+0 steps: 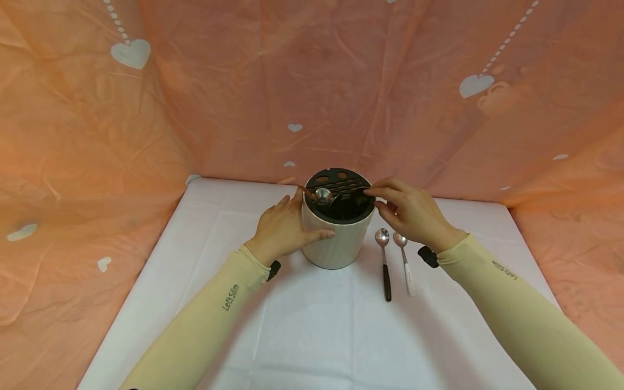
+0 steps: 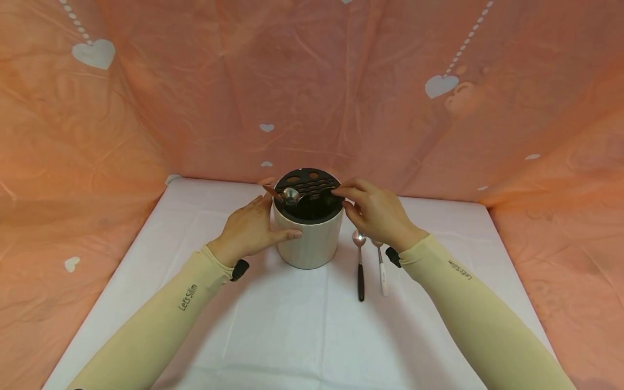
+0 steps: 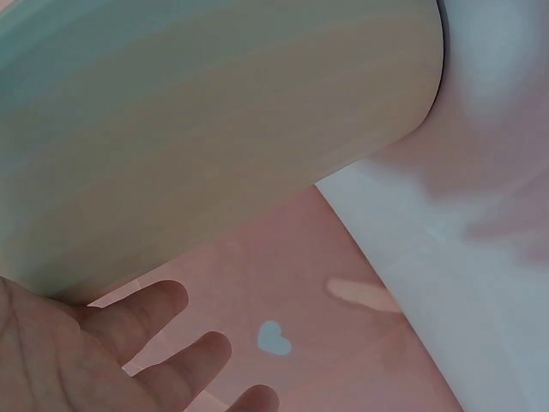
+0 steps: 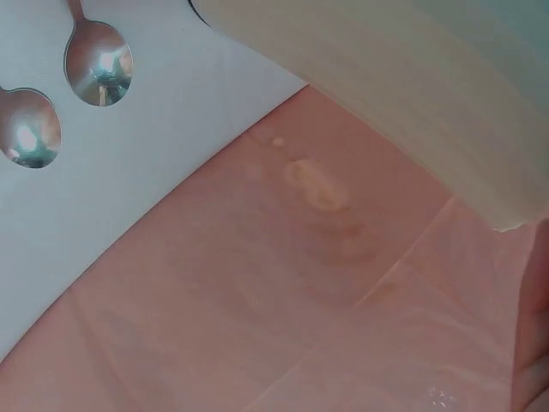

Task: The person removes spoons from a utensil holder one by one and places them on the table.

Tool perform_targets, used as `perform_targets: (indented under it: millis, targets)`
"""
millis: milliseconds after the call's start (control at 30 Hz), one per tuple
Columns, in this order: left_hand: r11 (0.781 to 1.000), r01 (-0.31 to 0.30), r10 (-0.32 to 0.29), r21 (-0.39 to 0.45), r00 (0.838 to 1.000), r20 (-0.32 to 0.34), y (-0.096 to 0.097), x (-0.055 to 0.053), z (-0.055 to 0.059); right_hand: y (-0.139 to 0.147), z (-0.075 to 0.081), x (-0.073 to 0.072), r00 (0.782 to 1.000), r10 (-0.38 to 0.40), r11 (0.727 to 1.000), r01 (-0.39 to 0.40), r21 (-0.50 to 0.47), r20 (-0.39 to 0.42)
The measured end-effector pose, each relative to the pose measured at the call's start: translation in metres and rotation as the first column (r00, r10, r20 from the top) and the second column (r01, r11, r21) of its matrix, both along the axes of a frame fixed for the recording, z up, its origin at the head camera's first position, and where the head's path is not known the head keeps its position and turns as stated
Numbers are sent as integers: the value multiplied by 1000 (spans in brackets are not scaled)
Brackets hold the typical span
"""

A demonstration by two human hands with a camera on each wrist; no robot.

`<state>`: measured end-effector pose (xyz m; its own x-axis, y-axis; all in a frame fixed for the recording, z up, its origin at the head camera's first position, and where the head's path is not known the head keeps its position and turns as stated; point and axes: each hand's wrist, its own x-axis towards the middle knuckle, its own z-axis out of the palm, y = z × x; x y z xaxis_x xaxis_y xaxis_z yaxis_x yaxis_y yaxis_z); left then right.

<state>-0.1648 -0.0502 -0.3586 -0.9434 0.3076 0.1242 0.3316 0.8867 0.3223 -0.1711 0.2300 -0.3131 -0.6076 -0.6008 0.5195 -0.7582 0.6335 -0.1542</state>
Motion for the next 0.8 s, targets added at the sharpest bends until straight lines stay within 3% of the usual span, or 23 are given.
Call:
perform_targets:
  millis: [600,800]
  targets:
    - [1000,-2,2,-5,1000,12,0,1,1,-9,3,-4,995,42,998,-46,37,94]
    - [1000,2,-2,-7,1000,10,0,1,1,-8,4,-1,998,9,1000,-9,0,63]
